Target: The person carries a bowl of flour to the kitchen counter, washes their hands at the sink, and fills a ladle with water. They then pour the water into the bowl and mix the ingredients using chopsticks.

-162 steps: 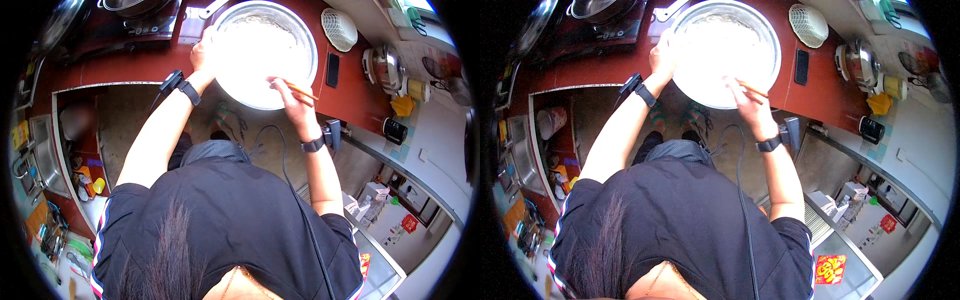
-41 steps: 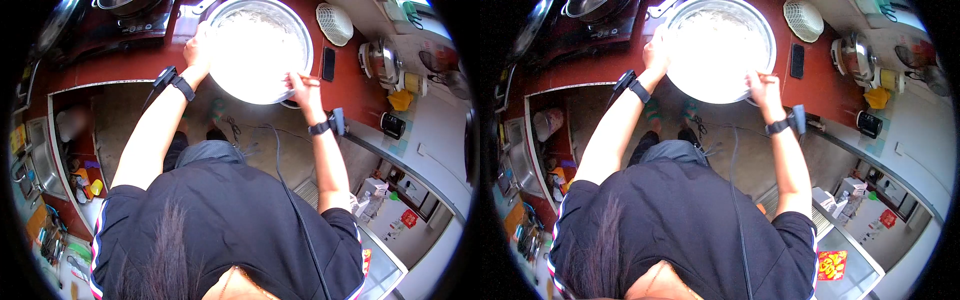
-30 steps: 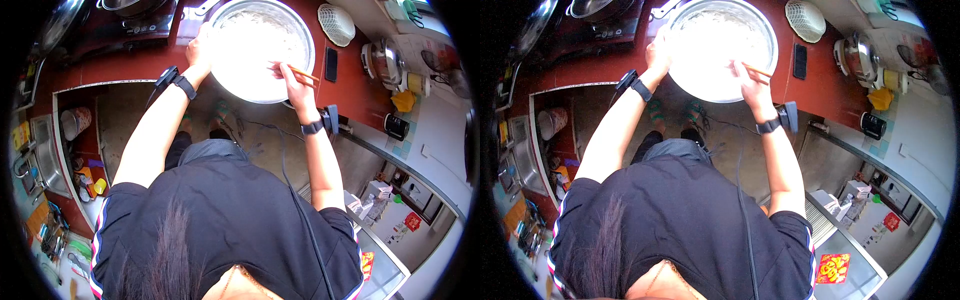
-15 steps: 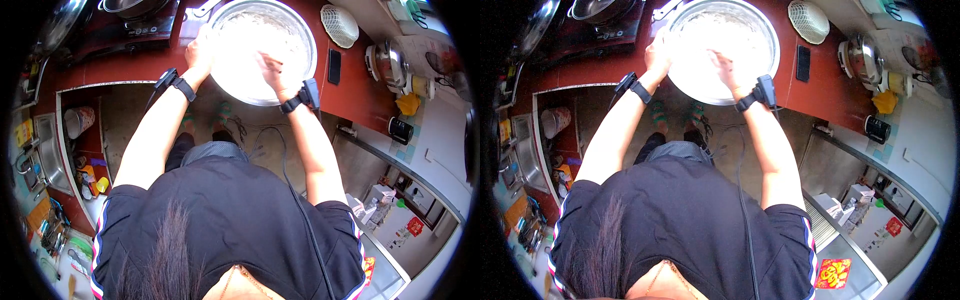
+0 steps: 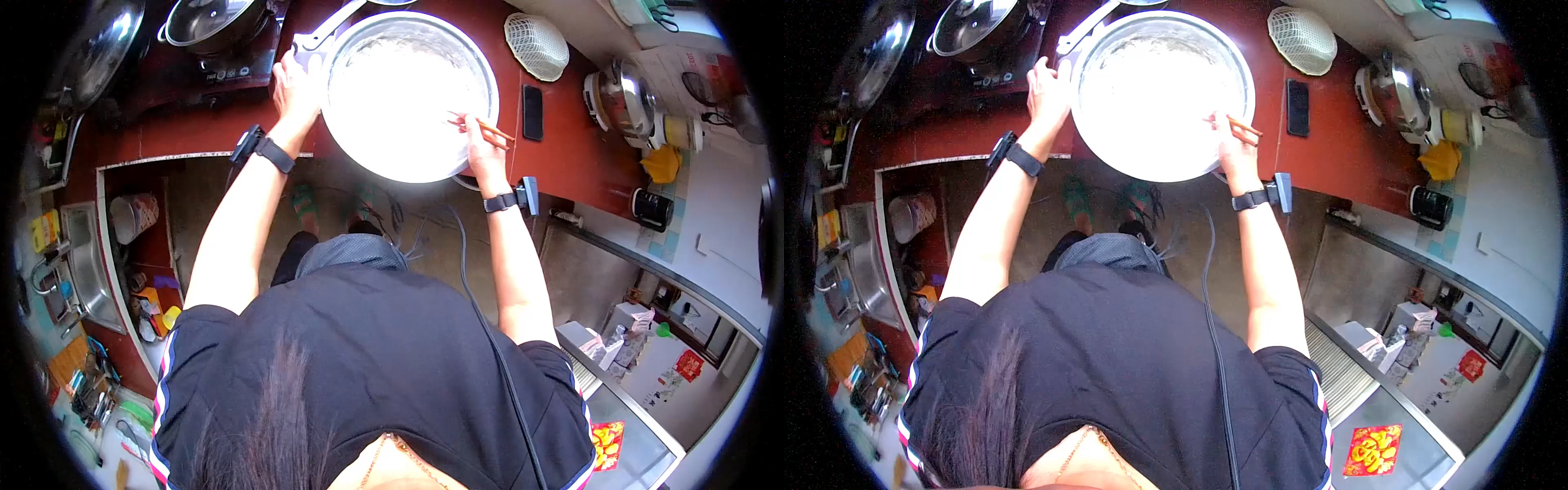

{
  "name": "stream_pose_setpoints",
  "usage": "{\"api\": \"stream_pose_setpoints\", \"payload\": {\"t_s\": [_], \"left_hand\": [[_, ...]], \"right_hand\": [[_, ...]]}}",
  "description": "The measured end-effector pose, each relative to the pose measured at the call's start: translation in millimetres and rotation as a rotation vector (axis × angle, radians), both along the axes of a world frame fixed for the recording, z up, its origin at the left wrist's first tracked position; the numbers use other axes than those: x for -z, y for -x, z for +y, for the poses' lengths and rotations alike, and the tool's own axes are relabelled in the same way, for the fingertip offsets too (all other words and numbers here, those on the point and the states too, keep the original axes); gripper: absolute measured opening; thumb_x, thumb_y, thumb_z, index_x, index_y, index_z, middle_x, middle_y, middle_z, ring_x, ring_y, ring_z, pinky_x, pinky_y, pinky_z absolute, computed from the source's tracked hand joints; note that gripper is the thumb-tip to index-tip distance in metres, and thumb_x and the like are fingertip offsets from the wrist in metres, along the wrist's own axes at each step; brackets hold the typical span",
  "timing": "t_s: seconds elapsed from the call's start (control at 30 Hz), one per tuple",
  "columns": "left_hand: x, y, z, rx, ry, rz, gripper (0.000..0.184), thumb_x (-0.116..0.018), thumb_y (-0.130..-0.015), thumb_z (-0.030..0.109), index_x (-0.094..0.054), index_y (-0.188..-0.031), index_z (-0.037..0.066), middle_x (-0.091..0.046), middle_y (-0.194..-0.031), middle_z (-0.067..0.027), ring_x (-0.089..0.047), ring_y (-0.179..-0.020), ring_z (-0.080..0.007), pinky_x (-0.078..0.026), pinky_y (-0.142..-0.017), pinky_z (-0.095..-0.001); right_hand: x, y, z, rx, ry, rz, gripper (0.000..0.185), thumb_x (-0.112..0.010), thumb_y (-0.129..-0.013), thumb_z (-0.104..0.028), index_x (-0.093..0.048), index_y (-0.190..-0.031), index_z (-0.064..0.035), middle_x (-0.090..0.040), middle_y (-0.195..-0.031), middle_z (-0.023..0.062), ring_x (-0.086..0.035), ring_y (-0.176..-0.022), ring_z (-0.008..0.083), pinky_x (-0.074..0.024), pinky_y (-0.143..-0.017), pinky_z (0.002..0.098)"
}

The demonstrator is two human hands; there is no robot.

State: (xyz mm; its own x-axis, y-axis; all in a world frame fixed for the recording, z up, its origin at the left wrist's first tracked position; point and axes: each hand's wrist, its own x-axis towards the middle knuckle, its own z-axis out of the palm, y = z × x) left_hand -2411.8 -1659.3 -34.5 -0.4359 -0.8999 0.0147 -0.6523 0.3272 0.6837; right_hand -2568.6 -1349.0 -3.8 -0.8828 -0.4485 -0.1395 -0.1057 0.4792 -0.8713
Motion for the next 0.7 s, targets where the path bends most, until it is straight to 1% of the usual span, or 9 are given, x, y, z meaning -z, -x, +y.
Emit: {"api": "stream_pose_setpoints", "payload": {"t_s": [0.03, 0.07, 0.1, 0.13, 0.2, 0.27, 0.4, 0.53, 0.7], "left_hand": [[-4, 4, -10, -0.012, -0.001, -0.010, 0.068, -0.053, -0.096, 0.053, -0.045, -0.141, 0.003, -0.052, -0.133, -0.0259, -0.059, -0.116, -0.0428, -0.048, -0.097, -0.0507], [3, 10, -22, -0.013, 0.042, -0.003, 0.064, -0.053, -0.095, 0.053, -0.051, -0.136, 0.003, -0.058, -0.129, -0.0255, -0.062, -0.114, -0.0416, -0.049, -0.097, -0.0488], [6, 21, -36, 0.059, 0.018, -0.047, 0.063, -0.053, -0.095, 0.053, -0.054, -0.134, 0.003, -0.060, -0.126, -0.0254, -0.062, -0.113, -0.0410, -0.049, -0.097, -0.0481], [8, 30, -52, 0.131, -0.007, -0.091, 0.063, -0.054, -0.094, 0.053, -0.056, -0.131, 0.003, -0.063, -0.124, -0.0254, -0.063, -0.113, -0.0403, -0.050, -0.097, -0.0474], [16, 47, -72, 0.235, -0.081, -0.026, 0.059, -0.059, -0.090, 0.053, -0.065, -0.121, 0.004, -0.069, -0.115, -0.0243, -0.065, -0.113, -0.0379, -0.050, -0.097, -0.0457], [23, 65, -89, 0.307, -0.141, -0.070, 0.057, -0.061, -0.089, 0.052, -0.066, -0.119, 0.003, -0.070, -0.113, -0.0228, -0.066, -0.110, -0.0353, -0.050, -0.094, -0.0442], [0, 84, -88, 0.377, -0.002, -0.225, 0.056, -0.060, -0.088, 0.054, -0.069, -0.106, 0.002, -0.070, -0.108, -0.0219, -0.067, -0.104, -0.0363, -0.051, -0.090, -0.0462], [2, 92, -88, 0.380, 0.151, -0.219, 0.054, -0.057, -0.090, 0.054, -0.069, -0.101, 0.002, -0.070, -0.104, -0.0214, -0.066, -0.102, -0.0395, -0.051, -0.088, -0.0489], [-40, 68, -69, 0.201, 0.236, -0.184, 0.044, -0.051, -0.097, 0.050, -0.070, -0.107, 0.012, -0.070, -0.102, -0.0186, -0.067, -0.098, -0.0376, -0.053, -0.082, -0.0510]], "right_hand": [[4, -3, -2, -0.006, 0.052, 0.000, 0.028, -0.065, -0.098, -0.024, -0.073, -0.108, 0.0008, -0.076, -0.100, 0.0073, -0.070, -0.093, 0.0134, -0.0546, -0.082, 0.0289], [7, -7, -3, 0.064, 0.036, -0.045, 0.027, -0.068, -0.096, -0.021, -0.073, -0.109, 0.0015, -0.076, -0.100, 0.0077, -0.070, -0.094, 0.0134, -0.0540, -0.084, 0.0287], [20, 3, 4, -0.071, 0.134, -0.002, 0.028, -0.071, -0.094, -0.020, -0.072, -0.108, 0.0042, -0.076, -0.103, 0.0096, -0.068, -0.102, 0.0134, -0.0532, -0.088, 0.0292], [31, 11, 15, -0.216, 0.091, 0.314, 0.029, -0.071, -0.094, -0.018, -0.068, -0.112, 0.0045, -0.074, -0.108, 0.0111, -0.067, -0.107, 0.0152, -0.0526, -0.091, 0.0304], [21, 11, 20, -0.262, 0.123, 0.441, 0.033, -0.070, -0.094, -0.016, -0.062, -0.119, 0.0037, -0.070, -0.117, 0.0134, -0.064, -0.113, 0.0185, -0.0518, -0.095, 0.0326], [-25, -21, 21, -0.080, 0.274, 0.042, 0.038, -0.069, -0.094, -0.015, -0.055, -0.125, 0.0016, -0.065, -0.125, 0.0150, -0.061, -0.117, 0.0215, -0.0515, -0.096, 0.0349], [-36, -23, 47, -0.076, 0.200, 0.032, 0.042, -0.067, -0.095, -0.015, -0.051, -0.131, -0.0017, -0.060, -0.127, 0.0139, -0.060, -0.109, 0.0207, -0.0513, -0.093, 0.0355], [-32, -19, 72, -0.047, 0.201, 0.018, 0.039, -0.062, -0.099, -0.021, -0.054, -0.132, -0.0012, -0.060, -0.124, 0.0109, -0.056, -0.118, 0.0207, -0.0416, -0.107, 0.0350], [-23, -6, 104, 0.155, 0.206, -0.038, 0.033, -0.059, -0.099, -0.014, -0.057, -0.131, -0.0040, -0.063, -0.124, 0.0089, -0.058, -0.116, 0.0191, -0.0440, -0.105, 0.0344]]}}
